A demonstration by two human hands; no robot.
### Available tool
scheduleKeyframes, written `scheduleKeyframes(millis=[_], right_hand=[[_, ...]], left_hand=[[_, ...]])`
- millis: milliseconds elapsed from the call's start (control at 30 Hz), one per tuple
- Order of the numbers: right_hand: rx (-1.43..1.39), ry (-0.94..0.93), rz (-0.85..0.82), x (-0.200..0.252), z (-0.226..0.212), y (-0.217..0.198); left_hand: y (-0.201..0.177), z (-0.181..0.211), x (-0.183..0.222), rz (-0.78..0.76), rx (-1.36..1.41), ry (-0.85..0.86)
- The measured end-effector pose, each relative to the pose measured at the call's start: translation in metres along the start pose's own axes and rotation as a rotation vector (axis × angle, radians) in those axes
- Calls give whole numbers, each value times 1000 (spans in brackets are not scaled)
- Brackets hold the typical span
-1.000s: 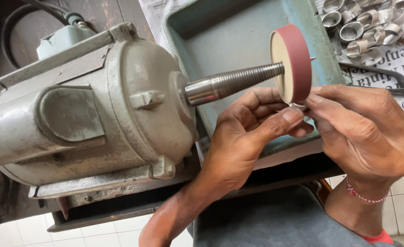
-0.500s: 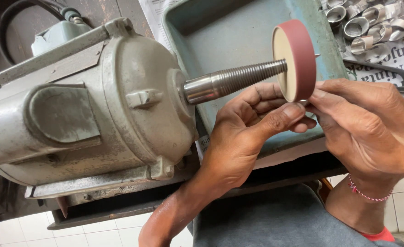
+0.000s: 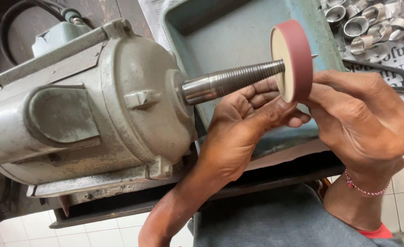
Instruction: Polishing a metal ring using a bench grinder with a polishing wheel
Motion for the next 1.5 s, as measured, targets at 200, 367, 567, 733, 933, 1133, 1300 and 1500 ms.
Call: scheduleKeyframes(millis=[200,367,567,733,933,1133,1300,1500], right_hand=[[-14,12,57,6,-14,-16],[-93,-60,57,14,-20,-29],[-25,-40,82,25,-25,-25],[-15,-36,108,22,-25,-21],[-42,-46,74,14,-22,-20],[-64,-2,61,11,-17,-17],[-73,19,55,11,-12,-16],[-95,39,58,9,-12,-16]], left_hand=[[28,23,22,-29,-261,-118],[29,15,38,-82,-244,-81],[27,17,47,-89,-351,72],[25,13,43,-6,-372,61],[22,7,35,-16,-242,-11],[24,10,28,-19,-214,-20],[24,10,25,-40,-203,8],[24,8,23,-36,-197,21]])
Point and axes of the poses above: each hand's wrist, its own x-axis away from the middle knuckle, its own y-axis out of the palm, z = x × y, the point moved 4 cm from there along -x, towards the middle knuckle, and after that the axes turned 8 degrees about y, right-handed, at the moved point
